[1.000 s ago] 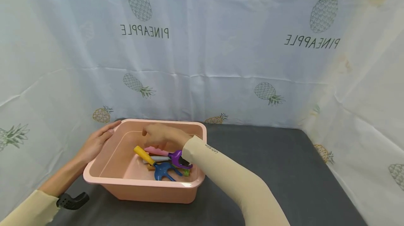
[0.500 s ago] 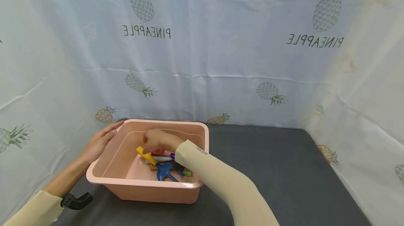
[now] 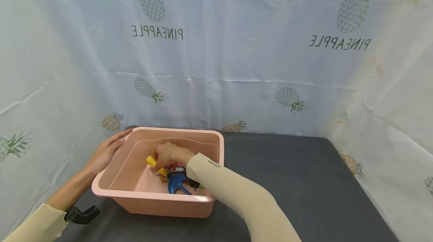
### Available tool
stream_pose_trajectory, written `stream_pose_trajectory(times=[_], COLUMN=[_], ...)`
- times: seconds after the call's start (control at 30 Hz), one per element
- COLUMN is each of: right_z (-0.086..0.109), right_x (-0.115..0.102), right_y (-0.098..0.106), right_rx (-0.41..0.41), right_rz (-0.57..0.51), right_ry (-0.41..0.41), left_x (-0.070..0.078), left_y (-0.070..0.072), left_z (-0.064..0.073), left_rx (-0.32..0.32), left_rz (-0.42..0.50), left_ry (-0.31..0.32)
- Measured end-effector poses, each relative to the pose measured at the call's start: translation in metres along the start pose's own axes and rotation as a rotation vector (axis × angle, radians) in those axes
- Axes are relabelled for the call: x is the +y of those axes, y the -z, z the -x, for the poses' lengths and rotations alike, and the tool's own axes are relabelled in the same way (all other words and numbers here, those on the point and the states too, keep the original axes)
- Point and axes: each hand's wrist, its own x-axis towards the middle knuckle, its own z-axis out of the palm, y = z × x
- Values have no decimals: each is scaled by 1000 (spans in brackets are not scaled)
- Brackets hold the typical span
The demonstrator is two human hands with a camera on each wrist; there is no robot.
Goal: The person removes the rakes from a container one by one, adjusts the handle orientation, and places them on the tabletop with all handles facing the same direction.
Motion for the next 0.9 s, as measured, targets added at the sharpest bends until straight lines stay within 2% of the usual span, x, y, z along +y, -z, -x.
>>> stream_pose_trajectory(times=[0.27,0.43,0.57,0.67,0.9], right_z=[3,6,6,5,4], right_x=[0,0,0,-1,-3], right_y=[-10,-18,-24,-27,-21], right_rx=[61,135,160,150,132], right_rz=[207,330,348,352,301], right_ry=[55,105,125,156,292], left_x=[2,1,1,2,5], left_y=[0,0,0,-1,0], left_z=[2,3,5,6,7], left_rx=[-7,-1,3,7,15], left_rz=[-1,-24,-43,-41,-43], left_ry=[9,10,25,29,-12])
